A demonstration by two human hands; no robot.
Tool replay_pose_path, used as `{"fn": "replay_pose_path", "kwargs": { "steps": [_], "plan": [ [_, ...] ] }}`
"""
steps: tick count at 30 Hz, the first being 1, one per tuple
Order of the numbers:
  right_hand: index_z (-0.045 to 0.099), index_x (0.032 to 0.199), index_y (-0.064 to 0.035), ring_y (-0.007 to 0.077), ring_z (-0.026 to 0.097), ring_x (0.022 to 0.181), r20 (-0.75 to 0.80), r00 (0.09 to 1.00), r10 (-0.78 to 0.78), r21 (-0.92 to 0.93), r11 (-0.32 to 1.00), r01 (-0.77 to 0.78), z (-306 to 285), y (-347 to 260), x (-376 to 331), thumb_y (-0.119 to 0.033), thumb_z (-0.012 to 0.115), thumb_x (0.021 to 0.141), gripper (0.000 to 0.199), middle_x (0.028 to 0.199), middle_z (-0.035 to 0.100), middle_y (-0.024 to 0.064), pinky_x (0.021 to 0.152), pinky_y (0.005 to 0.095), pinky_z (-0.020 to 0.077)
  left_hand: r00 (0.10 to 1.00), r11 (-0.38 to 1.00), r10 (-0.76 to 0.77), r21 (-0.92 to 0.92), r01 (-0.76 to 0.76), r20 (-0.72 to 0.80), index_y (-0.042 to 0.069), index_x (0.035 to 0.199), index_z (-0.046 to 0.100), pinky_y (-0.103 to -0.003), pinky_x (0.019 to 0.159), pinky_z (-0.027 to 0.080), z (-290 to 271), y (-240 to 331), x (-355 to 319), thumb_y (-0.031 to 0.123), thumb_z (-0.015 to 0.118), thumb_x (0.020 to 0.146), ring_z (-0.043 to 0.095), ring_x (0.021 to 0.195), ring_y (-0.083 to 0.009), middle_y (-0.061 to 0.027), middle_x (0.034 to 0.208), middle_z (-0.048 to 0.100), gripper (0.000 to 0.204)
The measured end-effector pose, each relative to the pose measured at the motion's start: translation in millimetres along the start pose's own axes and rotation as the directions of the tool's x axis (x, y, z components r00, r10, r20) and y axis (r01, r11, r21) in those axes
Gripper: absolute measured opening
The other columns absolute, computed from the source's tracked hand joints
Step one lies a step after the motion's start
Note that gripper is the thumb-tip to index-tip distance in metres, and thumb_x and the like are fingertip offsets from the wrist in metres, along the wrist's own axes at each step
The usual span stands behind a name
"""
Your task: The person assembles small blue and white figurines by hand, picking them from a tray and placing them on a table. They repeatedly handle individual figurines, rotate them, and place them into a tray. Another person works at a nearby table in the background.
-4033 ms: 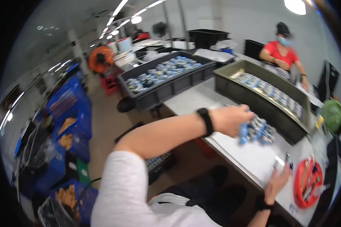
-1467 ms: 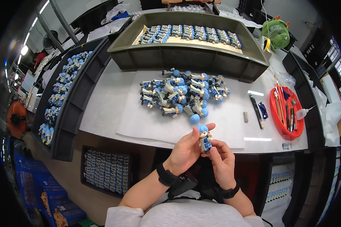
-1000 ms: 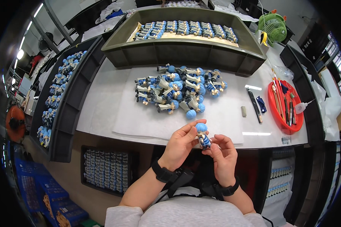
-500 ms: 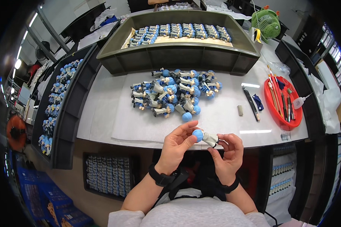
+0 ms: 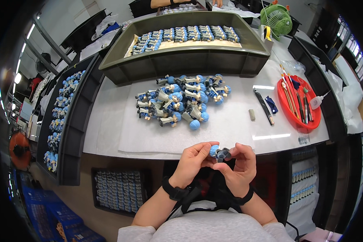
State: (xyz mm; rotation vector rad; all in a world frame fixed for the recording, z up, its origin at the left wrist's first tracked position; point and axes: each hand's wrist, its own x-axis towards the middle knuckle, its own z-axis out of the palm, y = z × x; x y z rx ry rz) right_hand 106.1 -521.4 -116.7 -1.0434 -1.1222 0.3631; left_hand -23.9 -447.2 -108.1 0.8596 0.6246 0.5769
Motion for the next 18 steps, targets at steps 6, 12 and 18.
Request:
{"fn": "replay_pose_path", "kwargs": {
  "steps": [6,12,18],
  "plan": [
    [0.053,0.113,-0.0010,0.0136,0.055,0.080,0.003,1.000,0.007,-0.004,1.000,-0.007,-7.3,4.3,-2.7,-0.015,0.084,0.065,0.059,0.095,0.053,0.0076,0.068,0.0252,0.0485,0.999,1.000,0.007,-0.009,-0.007,0.043,-0.003,0.120,0.052,-0.028,0.078,0.051,5.9,4.1,1.5,0.020,0.044,0.098,0.061,0.089,-0.0140,-0.0088,0.100,0.062,0.033],
    [0.060,0.098,-0.0001,0.0127,0.058,0.076,0.107,0.955,0.277,0.170,0.941,-0.292,-45.4,1.4,-5.1,-0.011,0.069,0.079,0.024,0.094,0.059,0.0095,0.068,0.0251,0.0488,0.948,0.892,0.318,0.333,-0.308,0.025,-0.006,0.108,0.059,-0.031,0.089,0.046,21.6,-0.8,6.8,-0.001,0.050,0.089,0.058,0.103,-0.0230,-0.0181,0.109,0.061,0.022],
    [0.054,0.107,0.0006,0.0190,0.064,0.083,0.174,0.897,0.407,0.166,0.886,-0.434,-98.1,9.6,-25.1,0.000,0.064,0.077,0.031,0.093,0.065,0.0125,0.074,0.0282,0.0510,0.809,0.521,0.360,0.619,-0.588,0.465,-0.004,0.091,0.063,-0.031,0.084,0.046,58.8,-26.1,25.2,-0.016,0.056,0.073,0.058,0.098,-0.0278,-0.0198,0.102,0.062,0.023]
  ]
}}
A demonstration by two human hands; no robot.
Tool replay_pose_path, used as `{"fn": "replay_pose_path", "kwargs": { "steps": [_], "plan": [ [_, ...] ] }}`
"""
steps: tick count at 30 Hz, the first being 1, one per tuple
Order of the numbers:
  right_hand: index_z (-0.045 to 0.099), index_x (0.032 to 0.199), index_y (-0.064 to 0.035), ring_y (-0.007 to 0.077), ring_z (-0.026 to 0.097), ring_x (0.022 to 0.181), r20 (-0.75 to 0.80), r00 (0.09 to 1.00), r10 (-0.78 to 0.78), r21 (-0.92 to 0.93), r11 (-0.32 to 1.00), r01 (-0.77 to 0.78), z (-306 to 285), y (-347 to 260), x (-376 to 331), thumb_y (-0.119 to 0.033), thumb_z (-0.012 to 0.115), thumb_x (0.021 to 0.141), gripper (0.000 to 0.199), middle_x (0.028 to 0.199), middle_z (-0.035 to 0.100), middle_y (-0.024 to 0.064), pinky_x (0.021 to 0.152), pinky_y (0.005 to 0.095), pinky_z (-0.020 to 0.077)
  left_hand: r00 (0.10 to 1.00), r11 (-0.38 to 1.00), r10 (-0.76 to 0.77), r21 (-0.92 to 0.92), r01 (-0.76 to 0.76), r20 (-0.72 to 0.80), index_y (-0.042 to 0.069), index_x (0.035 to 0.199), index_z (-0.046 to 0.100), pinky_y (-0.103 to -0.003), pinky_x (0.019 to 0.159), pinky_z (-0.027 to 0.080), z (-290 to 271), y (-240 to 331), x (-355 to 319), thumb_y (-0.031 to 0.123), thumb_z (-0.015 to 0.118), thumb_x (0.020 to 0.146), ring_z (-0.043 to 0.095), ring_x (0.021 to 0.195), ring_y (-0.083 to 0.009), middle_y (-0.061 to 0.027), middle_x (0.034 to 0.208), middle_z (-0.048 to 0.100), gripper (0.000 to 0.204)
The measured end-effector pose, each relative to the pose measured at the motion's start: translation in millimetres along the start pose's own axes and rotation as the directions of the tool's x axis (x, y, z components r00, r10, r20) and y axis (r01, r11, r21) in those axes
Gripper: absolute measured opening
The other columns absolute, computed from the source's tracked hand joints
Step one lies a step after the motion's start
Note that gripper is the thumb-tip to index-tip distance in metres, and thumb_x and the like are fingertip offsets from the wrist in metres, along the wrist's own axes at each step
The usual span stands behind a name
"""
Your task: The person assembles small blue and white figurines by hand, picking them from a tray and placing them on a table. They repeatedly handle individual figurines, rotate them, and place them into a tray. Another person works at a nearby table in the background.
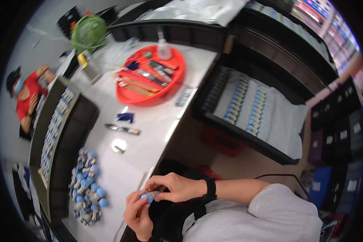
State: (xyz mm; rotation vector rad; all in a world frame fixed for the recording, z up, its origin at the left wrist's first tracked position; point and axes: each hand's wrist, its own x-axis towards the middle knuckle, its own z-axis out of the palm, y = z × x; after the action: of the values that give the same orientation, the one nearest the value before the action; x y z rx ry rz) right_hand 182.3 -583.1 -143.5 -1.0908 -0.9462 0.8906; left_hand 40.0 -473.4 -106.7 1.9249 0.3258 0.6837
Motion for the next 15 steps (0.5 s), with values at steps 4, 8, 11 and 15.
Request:
{"fn": "replay_pose_path", "kwargs": {
  "steps": [4,8,11,15],
  "plan": [
    [0.056,0.110,-0.0018,0.0185,0.064,0.087,-0.165,0.986,0.032,-0.089,0.995,-0.047,-59.6,-18.3,-42.5,0.002,0.064,0.076,0.035,0.095,0.065,0.0127,0.076,0.0296,0.0512,0.977,0.982,0.087,0.146,-0.116,0.194,-0.005,0.105,0.062,-0.031,0.083,0.049,22.5,8.0,17.3,-0.003,0.061,0.084,0.059,0.101,-0.0270,-0.0202,0.119,0.056,0.021],
    [0.058,0.112,-0.0046,0.0140,0.061,0.092,-0.647,0.760,-0.063,-0.178,0.981,-0.071,-164.0,-42.6,-117.0,0.002,0.065,0.077,0.036,0.099,0.063,0.0070,0.079,0.0278,0.0515,0.995,0.966,0.103,0.239,-0.099,-0.004,-0.007,0.106,0.060,-0.028,0.077,0.052,26.6,0.5,32.0,-0.001,0.058,0.087,0.061,0.089,-0.0213,-0.0173,0.117,0.057,0.019],
    [0.062,0.103,-0.0021,0.0141,0.061,0.088,-0.783,0.579,-0.228,-0.527,0.738,-0.422,-248.2,-55.6,-190.7,-0.003,0.068,0.071,0.033,0.096,0.066,0.0070,0.078,0.0288,0.0502,0.992,0.977,0.077,0.208,-0.055,-0.097,-0.007,0.108,0.058,-0.029,0.077,0.052,18.6,-10.3,34.7,-0.001,0.057,0.088,0.061,0.087,-0.0195,-0.0156,0.115,0.059,0.021],
    [0.062,0.092,0.0003,0.0148,0.061,0.075,-0.885,0.430,0.178,-0.318,0.443,-0.838,-320.0,-30.8,-307.1,-0.008,0.077,0.061,0.035,0.082,0.064,0.0064,0.070,0.0271,0.0505,0.991,0.962,0.026,0.272,0.011,-0.134,-0.007,0.108,0.058,-0.028,0.076,0.050,14.6,-11.0,32.9,-0.001,0.058,0.088,0.059,0.085,-0.0180,-0.0145,0.112,0.060,0.021]
  ]
}}
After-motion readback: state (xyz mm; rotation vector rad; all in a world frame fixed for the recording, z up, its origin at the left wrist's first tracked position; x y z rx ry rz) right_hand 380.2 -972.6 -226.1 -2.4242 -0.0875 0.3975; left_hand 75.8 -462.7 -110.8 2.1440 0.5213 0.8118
